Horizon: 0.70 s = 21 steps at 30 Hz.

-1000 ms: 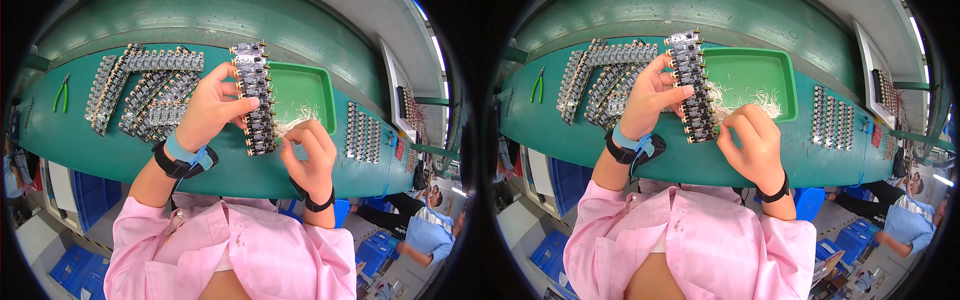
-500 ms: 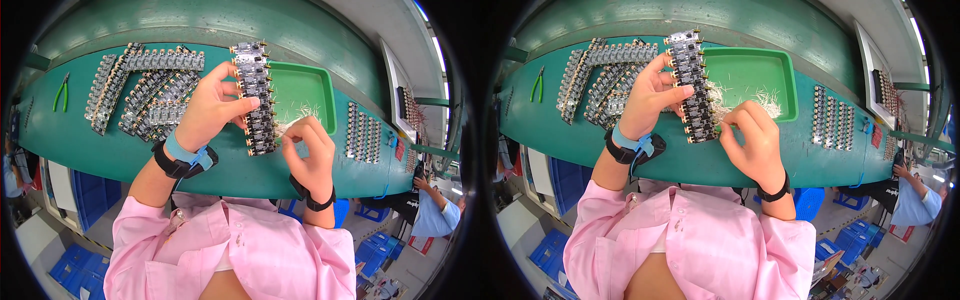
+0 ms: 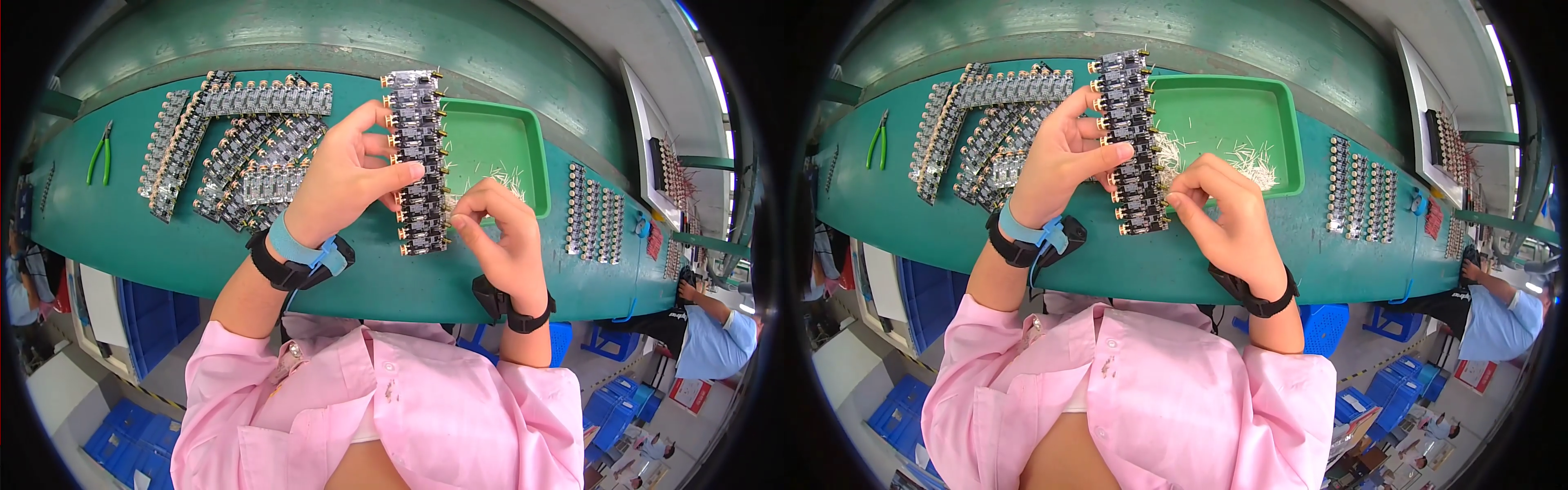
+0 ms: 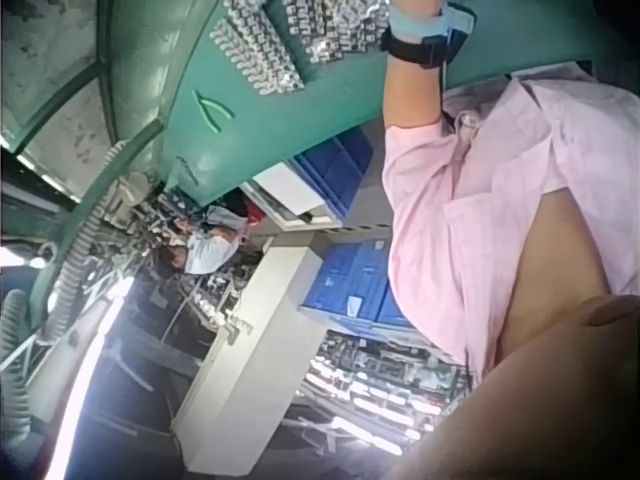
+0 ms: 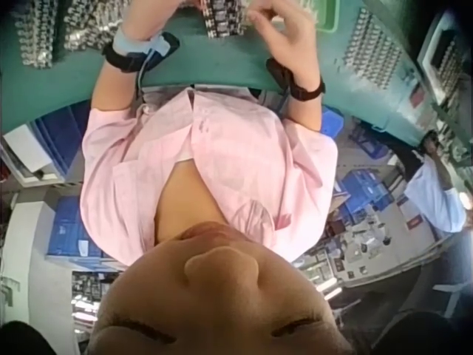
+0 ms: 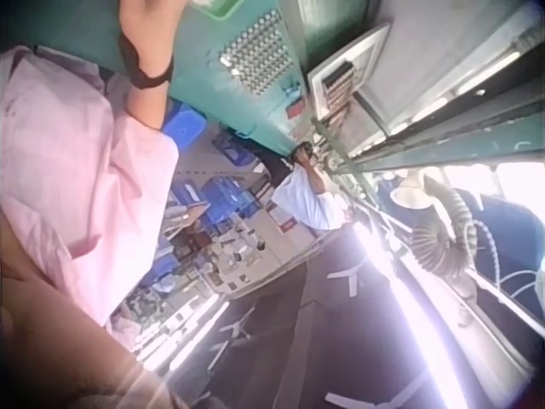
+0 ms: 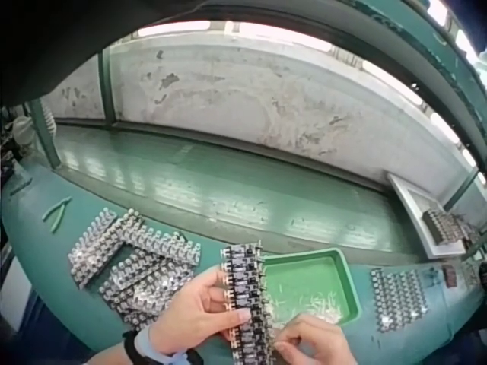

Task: The person picks up a circuit board strip and inserts small pins into it by hand. After filling the strip, the person places it on the table and removes a wrist strap.

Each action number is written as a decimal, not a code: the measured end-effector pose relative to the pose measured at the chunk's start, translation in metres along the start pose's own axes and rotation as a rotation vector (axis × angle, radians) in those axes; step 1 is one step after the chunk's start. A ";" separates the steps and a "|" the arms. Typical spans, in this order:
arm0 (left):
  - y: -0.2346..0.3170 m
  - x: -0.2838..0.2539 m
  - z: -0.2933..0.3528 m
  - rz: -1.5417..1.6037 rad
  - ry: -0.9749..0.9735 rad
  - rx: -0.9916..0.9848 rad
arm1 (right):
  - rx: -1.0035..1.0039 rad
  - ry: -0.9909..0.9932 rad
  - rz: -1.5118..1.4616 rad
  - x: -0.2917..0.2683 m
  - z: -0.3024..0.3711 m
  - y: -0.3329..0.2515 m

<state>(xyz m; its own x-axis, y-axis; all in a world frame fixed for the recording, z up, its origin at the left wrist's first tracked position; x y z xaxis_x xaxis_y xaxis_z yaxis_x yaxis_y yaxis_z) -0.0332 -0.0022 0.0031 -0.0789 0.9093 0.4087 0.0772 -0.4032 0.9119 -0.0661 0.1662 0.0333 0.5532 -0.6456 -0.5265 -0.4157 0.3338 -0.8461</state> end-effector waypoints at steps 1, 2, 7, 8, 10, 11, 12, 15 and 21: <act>0.000 -0.001 0.000 -0.010 0.010 0.002 | 0.000 -0.001 0.000 0.001 0.000 0.003; -0.001 -0.002 0.000 -0.019 0.020 0.004 | 0.079 0.044 -0.086 0.000 -0.001 0.011; 0.001 -0.005 -0.002 -0.049 0.032 0.003 | 0.201 0.105 0.142 -0.010 -0.005 0.043; 0.001 -0.007 -0.002 -0.048 0.045 0.006 | 0.183 0.086 0.341 -0.010 -0.005 0.046; 0.001 -0.009 -0.003 -0.046 0.069 0.013 | 0.170 0.059 0.390 -0.006 -0.004 0.047; 0.001 -0.009 -0.003 -0.046 0.070 0.013 | 0.159 0.035 0.440 -0.004 -0.003 0.047; 0.001 -0.009 -0.003 -0.045 0.067 0.014 | 0.147 0.010 0.489 -0.002 -0.003 0.047; 0.000 -0.009 -0.004 -0.042 0.056 0.015 | 0.143 0.002 0.518 0.000 -0.004 0.046; -0.001 -0.009 -0.004 -0.049 0.075 0.013 | 0.038 -0.005 0.570 0.001 -0.007 0.044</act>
<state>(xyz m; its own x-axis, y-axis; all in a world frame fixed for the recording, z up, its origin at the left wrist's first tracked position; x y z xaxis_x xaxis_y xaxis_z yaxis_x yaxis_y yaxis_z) -0.0369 -0.0103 -0.0018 -0.1571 0.9172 0.3661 0.0847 -0.3568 0.9303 -0.0883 0.1752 -0.0038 0.2524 -0.3526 -0.9011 -0.6237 0.6527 -0.4301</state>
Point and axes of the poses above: each hand's wrist, its own z-axis away from the middle knuckle, its own x-axis out of the palm, y = z × x, the point moved 4 cm from there along -z, towards the middle knuckle, and after that the axes turned 6 degrees about x, right-handed, at the moved point
